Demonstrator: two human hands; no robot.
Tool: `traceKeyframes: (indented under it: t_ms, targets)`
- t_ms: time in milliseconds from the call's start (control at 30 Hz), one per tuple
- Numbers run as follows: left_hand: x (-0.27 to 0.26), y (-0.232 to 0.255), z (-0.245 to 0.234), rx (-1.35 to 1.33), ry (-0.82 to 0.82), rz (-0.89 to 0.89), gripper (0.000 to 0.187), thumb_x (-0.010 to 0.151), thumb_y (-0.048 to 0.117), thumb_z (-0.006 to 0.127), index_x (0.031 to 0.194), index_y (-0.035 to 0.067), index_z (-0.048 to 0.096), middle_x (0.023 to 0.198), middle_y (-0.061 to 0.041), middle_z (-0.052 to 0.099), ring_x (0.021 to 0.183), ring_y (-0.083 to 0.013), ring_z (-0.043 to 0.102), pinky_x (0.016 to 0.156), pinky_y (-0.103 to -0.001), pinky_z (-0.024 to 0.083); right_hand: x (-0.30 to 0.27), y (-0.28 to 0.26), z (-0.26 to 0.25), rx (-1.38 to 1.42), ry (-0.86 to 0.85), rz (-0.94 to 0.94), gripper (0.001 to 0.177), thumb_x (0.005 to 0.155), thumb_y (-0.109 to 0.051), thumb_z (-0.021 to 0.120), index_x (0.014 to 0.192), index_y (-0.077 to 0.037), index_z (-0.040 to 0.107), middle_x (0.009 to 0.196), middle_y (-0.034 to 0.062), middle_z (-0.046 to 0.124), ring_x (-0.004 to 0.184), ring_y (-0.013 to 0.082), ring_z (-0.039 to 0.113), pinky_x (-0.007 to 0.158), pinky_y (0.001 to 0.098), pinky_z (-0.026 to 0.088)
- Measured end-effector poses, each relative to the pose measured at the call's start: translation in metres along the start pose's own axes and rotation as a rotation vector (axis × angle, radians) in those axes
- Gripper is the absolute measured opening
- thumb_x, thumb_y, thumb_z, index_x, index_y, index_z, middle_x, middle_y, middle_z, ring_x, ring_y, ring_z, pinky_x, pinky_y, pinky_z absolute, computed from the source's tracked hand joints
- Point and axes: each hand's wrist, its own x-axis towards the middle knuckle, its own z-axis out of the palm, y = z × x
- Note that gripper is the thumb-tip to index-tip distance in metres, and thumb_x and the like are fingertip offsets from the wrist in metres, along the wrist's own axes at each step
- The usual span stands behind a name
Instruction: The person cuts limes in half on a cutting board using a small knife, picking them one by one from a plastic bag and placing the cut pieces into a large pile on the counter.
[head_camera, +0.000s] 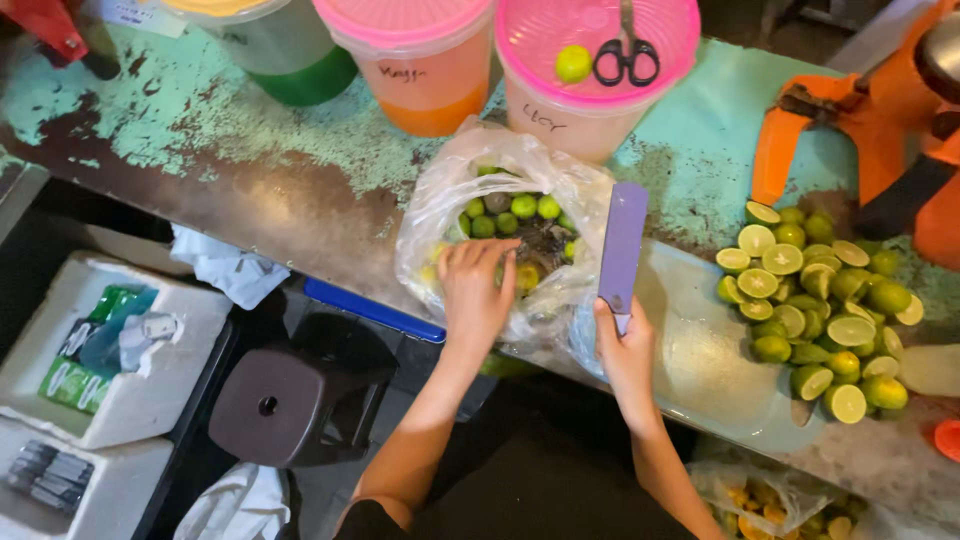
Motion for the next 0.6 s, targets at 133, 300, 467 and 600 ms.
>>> traceKeyframes:
  t_ms: [133,300,467,600]
  targets:
    - [-0.007,-0.026,-0.021,0.103,-0.124,0.000,0.022,0.084,0.008,0.071,0.104,0.010,0.077,0.109,-0.006,0.075,0.112,-0.0255,0.063,0.106,-0.051,0.032,-0.001,-0.007,0.018,-0.093,-0.037,-0.113,0.016,0.102,-0.017,0.066,0.109,-0.003,0.065,0.070,-0.0061,0.055,0.058,0.0050,0.049,0.051,0.0247,0.039]
    - [-0.023,-0.042,-0.029,0.173,-0.128,0.049,0.042,0.078,0.005,0.069,0.119,0.007,0.073,0.128,-0.010,0.070,0.123,-0.0289,0.059,0.109,-0.050,0.032,-0.007,-0.022,0.041,-0.207,-0.092,-0.308,0.018,0.100,-0.016,0.069,0.110,-0.001,0.067,0.079,-0.0019,0.064,0.071,0.0084,0.056,0.064,0.0273,0.048]
    - [-0.024,-0.051,-0.029,0.106,-0.068,0.019,0.059,0.078,0.005,0.070,0.137,0.002,0.065,0.134,-0.016,0.064,0.123,-0.0319,0.059,0.108,-0.045,0.037,0.001,-0.035,0.072,-0.370,-0.162,-0.173,0.022,0.092,-0.022,0.075,0.099,-0.001,0.069,0.067,0.0064,0.066,0.059,0.0105,0.057,0.055,0.0312,0.047]
    - [-0.018,-0.059,-0.026,0.096,-0.089,-0.058,0.053,0.078,0.011,0.078,0.129,0.003,0.068,0.126,-0.014,0.067,0.118,-0.0343,0.059,0.107,-0.044,0.038,0.002,-0.036,0.082,-0.361,-0.179,-0.190,0.022,0.091,-0.021,0.074,0.101,-0.002,0.070,0.067,0.0056,0.067,0.058,0.0095,0.059,0.055,0.0314,0.047]
